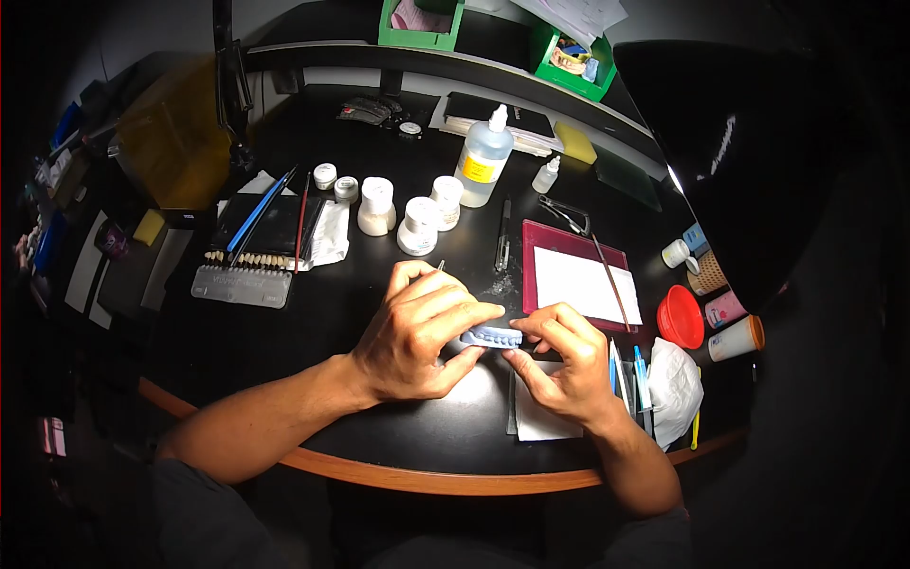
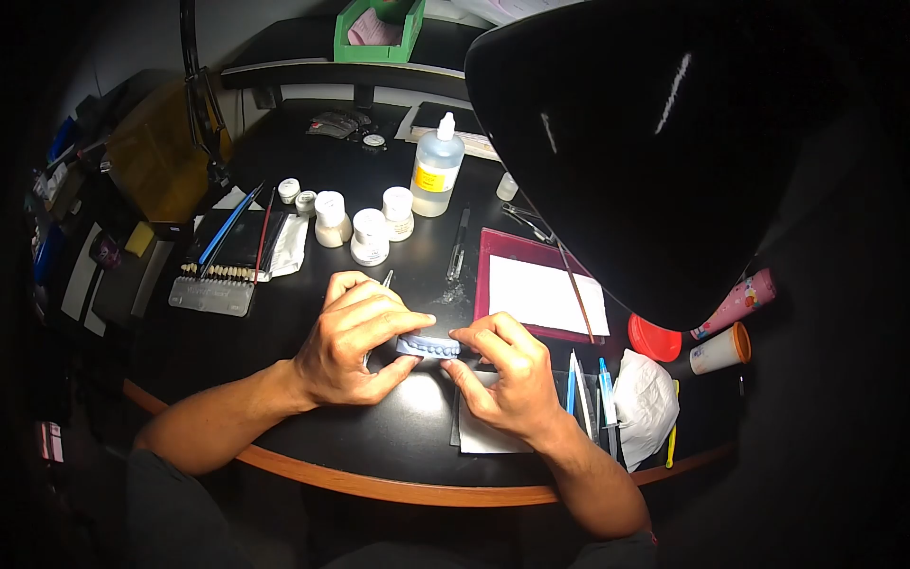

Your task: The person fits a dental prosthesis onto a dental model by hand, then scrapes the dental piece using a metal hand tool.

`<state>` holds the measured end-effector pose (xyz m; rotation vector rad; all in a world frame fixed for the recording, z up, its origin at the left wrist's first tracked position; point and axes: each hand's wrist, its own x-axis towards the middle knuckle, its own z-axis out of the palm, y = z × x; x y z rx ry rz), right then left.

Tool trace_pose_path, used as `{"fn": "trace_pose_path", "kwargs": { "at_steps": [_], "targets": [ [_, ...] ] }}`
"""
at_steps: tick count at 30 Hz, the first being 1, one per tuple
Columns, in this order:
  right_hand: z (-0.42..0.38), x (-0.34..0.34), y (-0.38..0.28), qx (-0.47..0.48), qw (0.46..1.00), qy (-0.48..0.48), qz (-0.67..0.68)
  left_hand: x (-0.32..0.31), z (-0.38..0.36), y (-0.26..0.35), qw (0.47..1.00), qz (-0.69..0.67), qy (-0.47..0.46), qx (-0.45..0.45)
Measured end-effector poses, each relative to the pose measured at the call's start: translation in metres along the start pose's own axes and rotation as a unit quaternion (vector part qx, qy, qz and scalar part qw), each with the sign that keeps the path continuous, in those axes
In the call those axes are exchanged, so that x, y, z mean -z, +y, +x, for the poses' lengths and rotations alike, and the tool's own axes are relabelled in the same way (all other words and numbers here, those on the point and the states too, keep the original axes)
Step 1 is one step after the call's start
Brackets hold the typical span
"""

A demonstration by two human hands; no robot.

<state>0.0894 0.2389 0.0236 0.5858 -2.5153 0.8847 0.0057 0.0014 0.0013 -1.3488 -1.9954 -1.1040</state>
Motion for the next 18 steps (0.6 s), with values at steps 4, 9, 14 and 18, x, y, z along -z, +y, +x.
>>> {"fn": "trace_pose_path", "kwargs": {
  "at_steps": [4, 9, 14, 18],
  "targets": [
    [-0.0002, -0.0014, -0.0001, -0.003, 1.000, 0.005, 0.010, -0.0020, -0.0011, -0.0005, 1.000, -0.001, 0.003, -0.004],
    [-0.0011, -0.0008, -0.0004, 0.002, 1.000, 0.000, 0.010, -0.0006, -0.0014, 0.0004, 1.000, -0.008, -0.002, 0.007],
    [0.0005, 0.0018, -0.0022, 0.009, 1.000, 0.011, 0.000, 0.0016, 0.0003, 0.0013, 0.999, 0.008, 0.001, 0.034],
    [0.0003, 0.0016, -0.0033, -0.003, 1.000, 0.021, 0.002, 0.0019, 0.0002, -0.0002, 0.999, 0.006, 0.006, 0.036]
  ]
}}
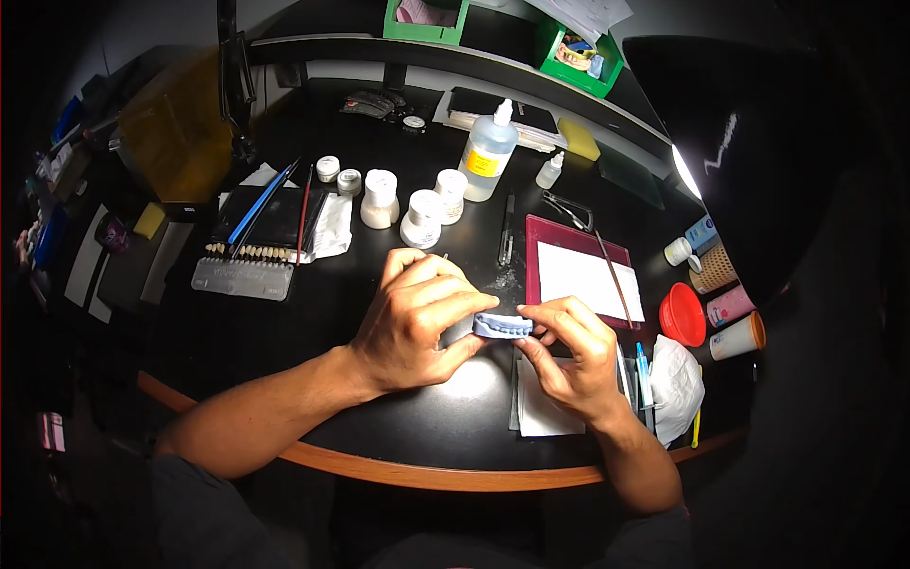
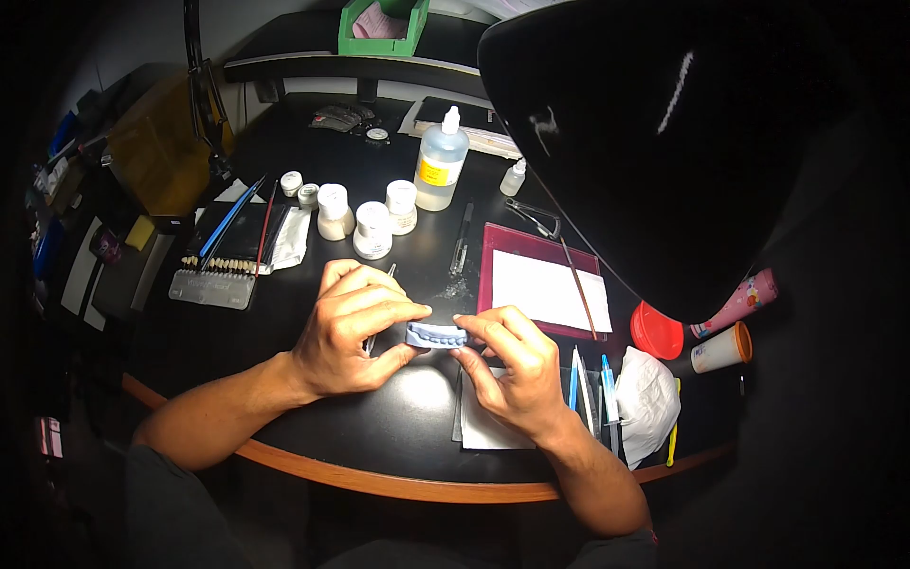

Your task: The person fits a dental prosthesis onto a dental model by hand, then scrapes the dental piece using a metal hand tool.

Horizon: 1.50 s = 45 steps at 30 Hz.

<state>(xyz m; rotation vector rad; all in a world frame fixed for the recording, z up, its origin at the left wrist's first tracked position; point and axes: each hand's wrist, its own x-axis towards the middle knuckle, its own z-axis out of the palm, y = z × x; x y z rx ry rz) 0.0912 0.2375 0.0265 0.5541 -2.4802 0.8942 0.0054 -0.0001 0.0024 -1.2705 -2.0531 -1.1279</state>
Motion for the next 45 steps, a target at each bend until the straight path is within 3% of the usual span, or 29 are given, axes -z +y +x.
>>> {"fn": "trace_pose_path", "kwargs": {
  "at_steps": [45],
  "targets": [
    [0.0016, 0.0009, -0.0023, 0.022, 1.000, 0.004, 0.007, -0.0042, -0.0022, -0.0044, 0.998, -0.022, -0.051, 0.006]
  ]
}}
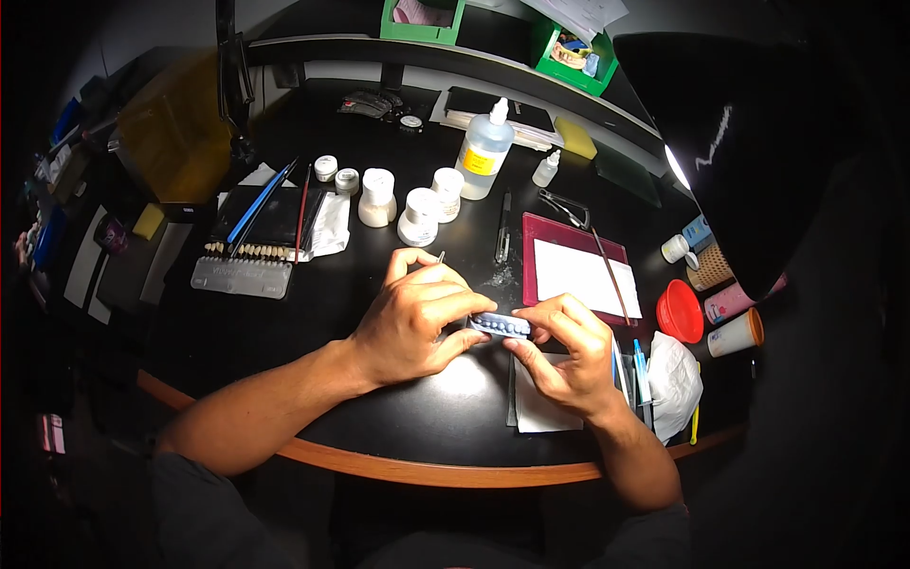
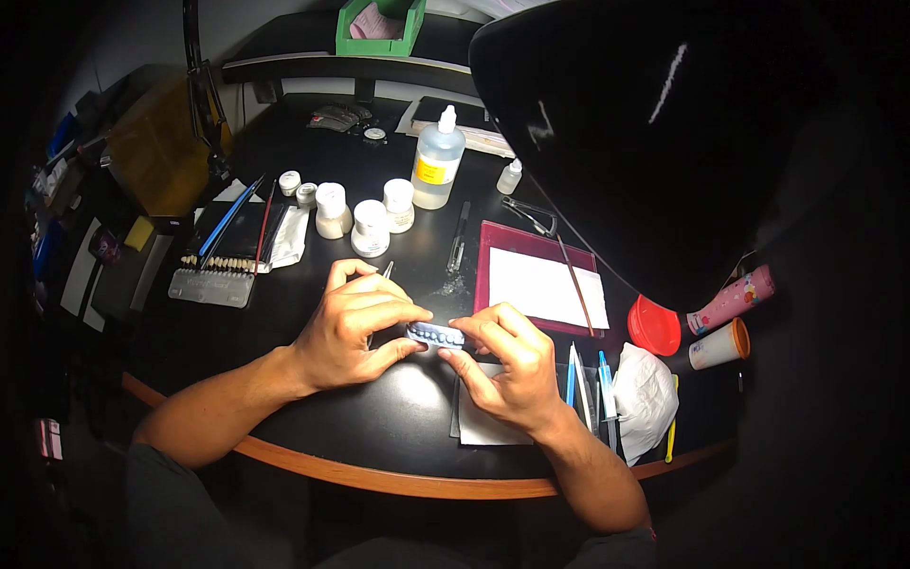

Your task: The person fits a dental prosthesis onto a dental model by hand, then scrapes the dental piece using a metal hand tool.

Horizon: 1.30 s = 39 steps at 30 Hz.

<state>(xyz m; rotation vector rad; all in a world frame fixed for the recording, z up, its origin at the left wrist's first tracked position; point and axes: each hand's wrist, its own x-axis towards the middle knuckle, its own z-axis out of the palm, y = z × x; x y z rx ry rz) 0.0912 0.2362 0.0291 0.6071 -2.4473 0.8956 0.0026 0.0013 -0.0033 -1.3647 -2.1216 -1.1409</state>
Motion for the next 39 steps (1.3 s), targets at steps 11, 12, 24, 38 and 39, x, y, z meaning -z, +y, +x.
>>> {"fn": "trace_pose_path", "kwargs": {
  "at_steps": [11, 12, 24, 38, 39],
  "targets": [
    [-0.0007, -0.0010, -0.0023, 0.012, 1.000, -0.006, 0.010, -0.0016, -0.0034, 0.0001, 0.999, 0.014, -0.028, -0.011],
    [-0.0003, -0.0008, -0.0023, 0.019, 1.000, -0.007, 0.009, -0.0020, -0.0034, -0.0005, 0.999, 0.012, -0.029, -0.011],
    [-0.0044, -0.0020, -0.0029, 0.084, 0.996, 0.008, 0.022, -0.0029, -0.0043, 0.0042, 0.998, -0.021, -0.044, -0.044],
    [-0.0021, -0.0004, -0.0039, 0.042, 0.998, -0.004, 0.035, -0.0012, -0.0016, 0.0038, 0.998, -0.013, -0.010, -0.057],
    [-0.0008, 0.0007, -0.0037, 0.043, 0.999, -0.006, 0.031, -0.0029, -0.0022, 0.0033, 0.998, -0.014, -0.001, -0.056]
  ]
}}
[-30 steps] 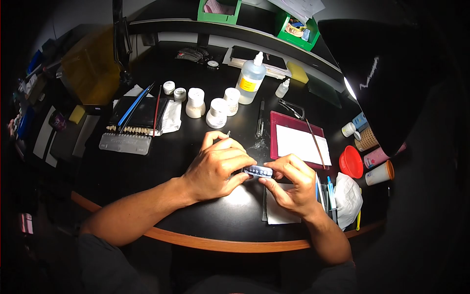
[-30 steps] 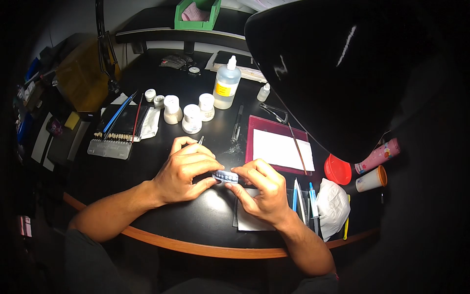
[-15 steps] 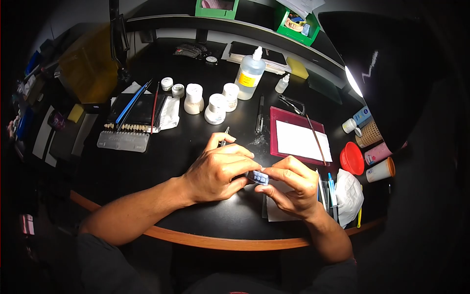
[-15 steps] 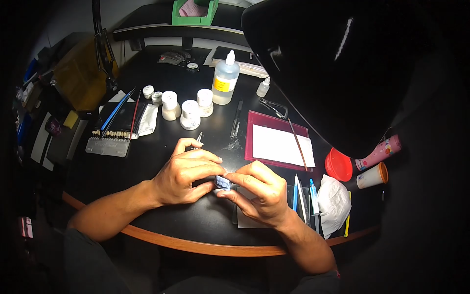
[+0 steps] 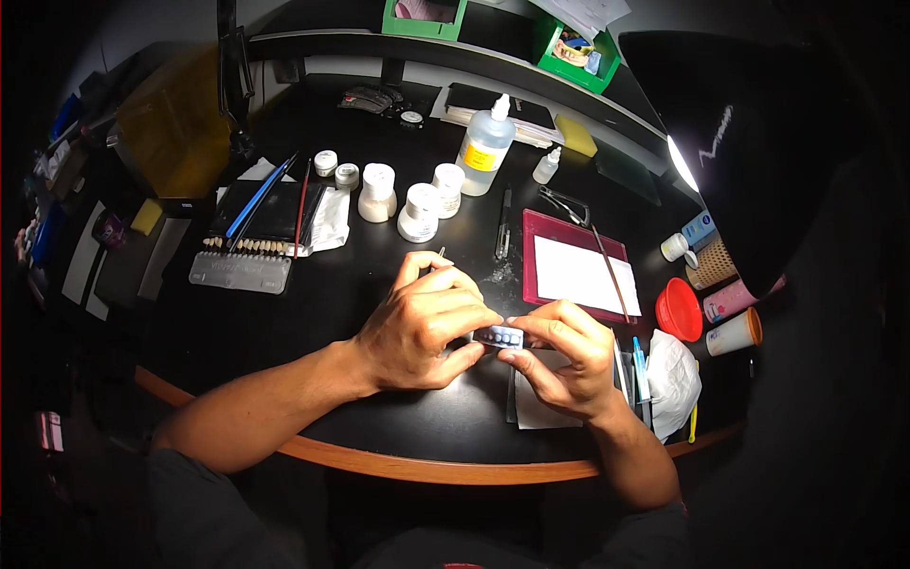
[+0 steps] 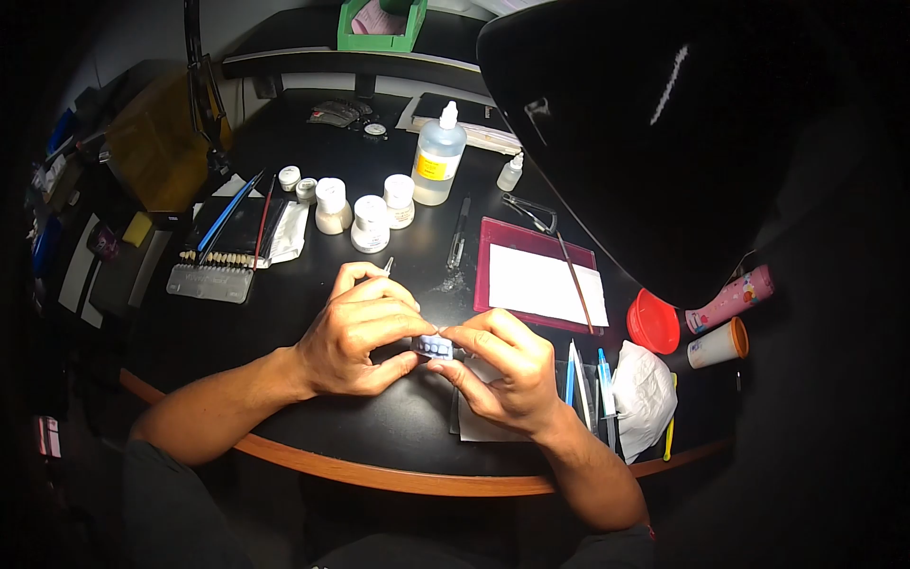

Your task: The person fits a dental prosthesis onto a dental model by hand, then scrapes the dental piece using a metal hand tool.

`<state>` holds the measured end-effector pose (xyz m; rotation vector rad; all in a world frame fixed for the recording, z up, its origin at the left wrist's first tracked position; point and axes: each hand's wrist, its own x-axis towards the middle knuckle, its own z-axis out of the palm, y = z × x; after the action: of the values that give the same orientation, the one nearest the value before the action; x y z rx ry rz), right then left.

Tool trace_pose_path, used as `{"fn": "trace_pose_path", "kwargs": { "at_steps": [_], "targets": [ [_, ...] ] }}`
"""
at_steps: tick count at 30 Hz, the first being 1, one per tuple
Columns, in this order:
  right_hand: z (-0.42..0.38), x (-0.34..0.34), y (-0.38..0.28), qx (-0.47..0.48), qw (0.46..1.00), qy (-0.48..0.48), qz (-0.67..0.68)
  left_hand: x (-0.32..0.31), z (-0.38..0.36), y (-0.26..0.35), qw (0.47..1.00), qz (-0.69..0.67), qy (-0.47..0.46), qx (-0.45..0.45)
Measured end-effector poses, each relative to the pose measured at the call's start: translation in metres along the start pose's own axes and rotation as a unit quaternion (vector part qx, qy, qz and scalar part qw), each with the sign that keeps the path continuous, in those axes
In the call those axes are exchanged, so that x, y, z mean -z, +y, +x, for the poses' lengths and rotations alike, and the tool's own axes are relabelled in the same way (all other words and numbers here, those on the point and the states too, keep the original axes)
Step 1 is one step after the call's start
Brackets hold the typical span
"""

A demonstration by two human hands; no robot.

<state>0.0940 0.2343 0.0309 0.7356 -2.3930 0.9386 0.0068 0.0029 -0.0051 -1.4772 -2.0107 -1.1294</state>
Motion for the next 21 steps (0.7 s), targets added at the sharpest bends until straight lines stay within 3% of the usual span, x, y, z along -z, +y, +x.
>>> {"fn": "trace_pose_path", "kwargs": {
  "at_steps": [21],
  "targets": [
    [-0.0010, -0.0011, 0.0017, -0.014, 0.999, -0.024, -0.018, 0.0024, 0.0000, 0.0018, 1.000, 0.017, 0.004, 0.009]
  ]
}}
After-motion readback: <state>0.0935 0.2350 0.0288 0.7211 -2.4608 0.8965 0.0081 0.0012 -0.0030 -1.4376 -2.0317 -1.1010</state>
